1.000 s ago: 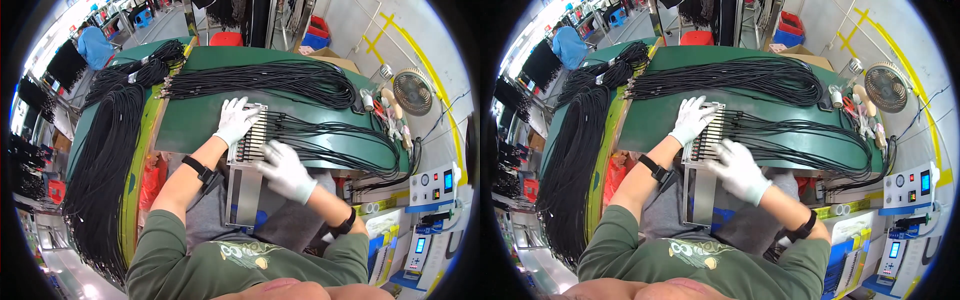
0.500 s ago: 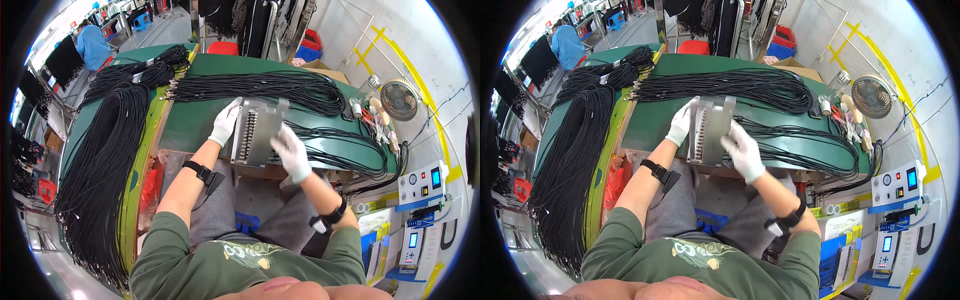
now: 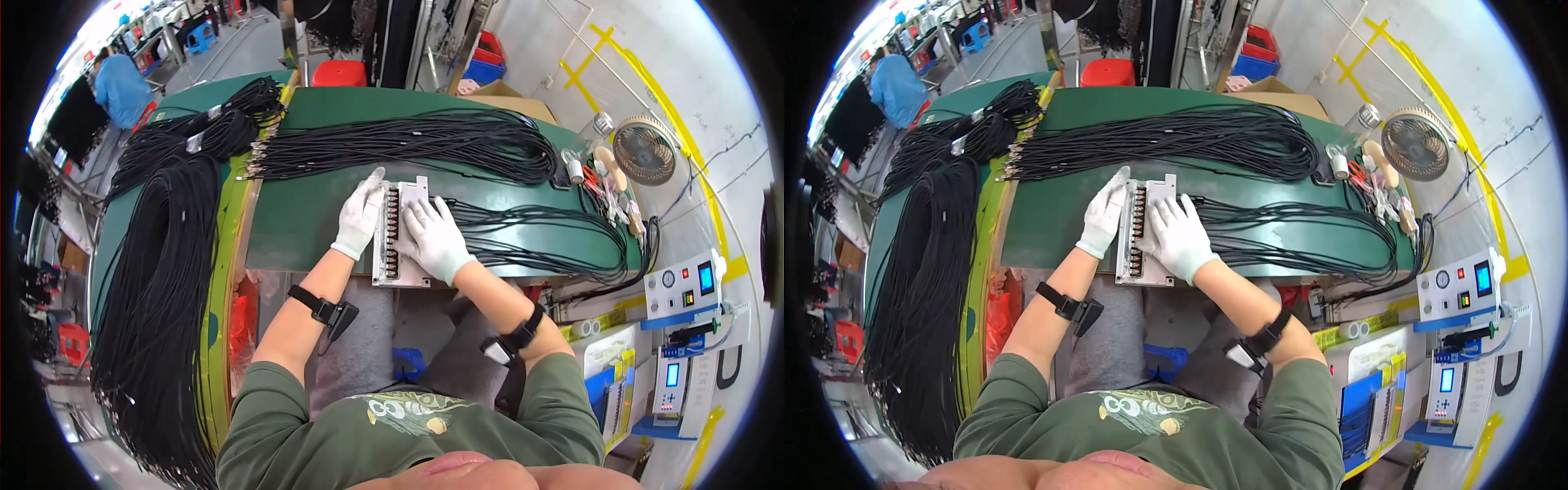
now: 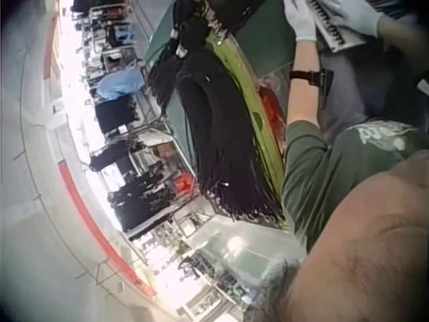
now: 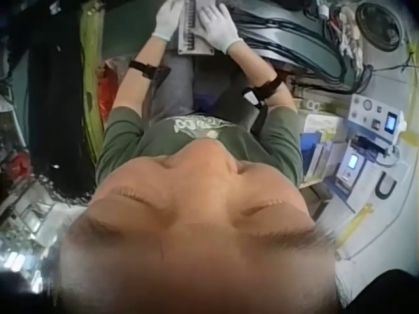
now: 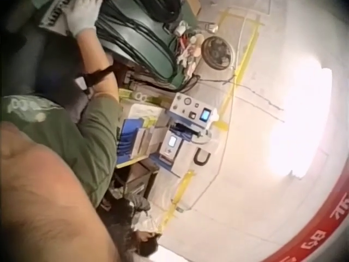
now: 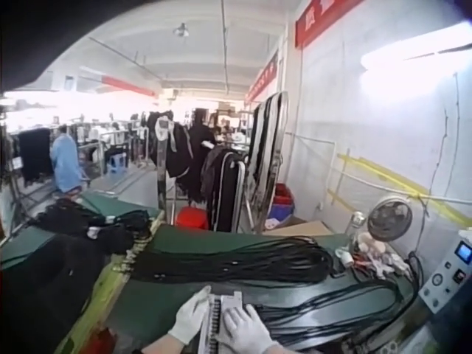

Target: The person places a metal fixture onto a machine, removes it, and inserts black cables into the fixture slots. After placing the fixture back onto the machine and removing it again, the person bundles the cables together, wraps tape around them, and sets the finished bundle aside.

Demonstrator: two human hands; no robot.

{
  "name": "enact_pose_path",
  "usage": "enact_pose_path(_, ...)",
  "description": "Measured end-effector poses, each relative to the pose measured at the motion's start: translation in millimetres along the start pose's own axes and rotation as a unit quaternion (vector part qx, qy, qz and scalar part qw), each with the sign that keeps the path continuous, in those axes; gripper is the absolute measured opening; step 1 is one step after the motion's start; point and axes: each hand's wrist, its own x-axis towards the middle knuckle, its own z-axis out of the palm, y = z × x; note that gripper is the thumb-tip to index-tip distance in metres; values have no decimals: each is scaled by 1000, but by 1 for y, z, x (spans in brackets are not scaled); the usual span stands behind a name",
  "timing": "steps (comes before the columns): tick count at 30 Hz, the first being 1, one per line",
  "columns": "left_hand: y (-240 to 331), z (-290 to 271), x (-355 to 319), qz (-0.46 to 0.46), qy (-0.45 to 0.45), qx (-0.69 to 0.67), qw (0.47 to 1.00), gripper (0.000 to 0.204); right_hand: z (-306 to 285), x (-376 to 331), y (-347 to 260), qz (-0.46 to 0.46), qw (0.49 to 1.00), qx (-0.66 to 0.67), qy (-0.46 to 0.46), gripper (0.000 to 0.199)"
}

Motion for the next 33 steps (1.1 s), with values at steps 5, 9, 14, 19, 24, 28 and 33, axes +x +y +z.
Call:
enact_pose_path(5, -18, 3, 0, -42, -28, -7, 999, 36, 15, 38, 7, 70, 996, 17, 58, 84)
enact_pose_path(9, -32, 2, 5, -26, -80, 23, 996, 38, 14, 41, 6, 129, 979, 155, 21, 88)
enact_pose_path(14, -39, -4, 15, -116, -144, -135, 973, 41, -7, -43, -8, 40, 972, 218, 75, 59)
enact_pose_path(19, -35, -10, 14, -14, -154, -14, 988, 45, -72, -226, 18, 262, 929, 199, 168, 51)
enact_pose_path(24, -27, -15, 11, -88, -109, -87, 986, 48, -159, -495, 45, 691, 715, -86, 62, 47)
enact_pose_path(28, -12, -17, 14, -18, -72, 45, 996, 45, -177, -674, 10, 838, 436, -120, 305, 50)
enact_pose_path(33, 43, -4, 8, 222, -107, 66, 967, 52, -168, -739, -7, 889, 295, 69, 344, 45)
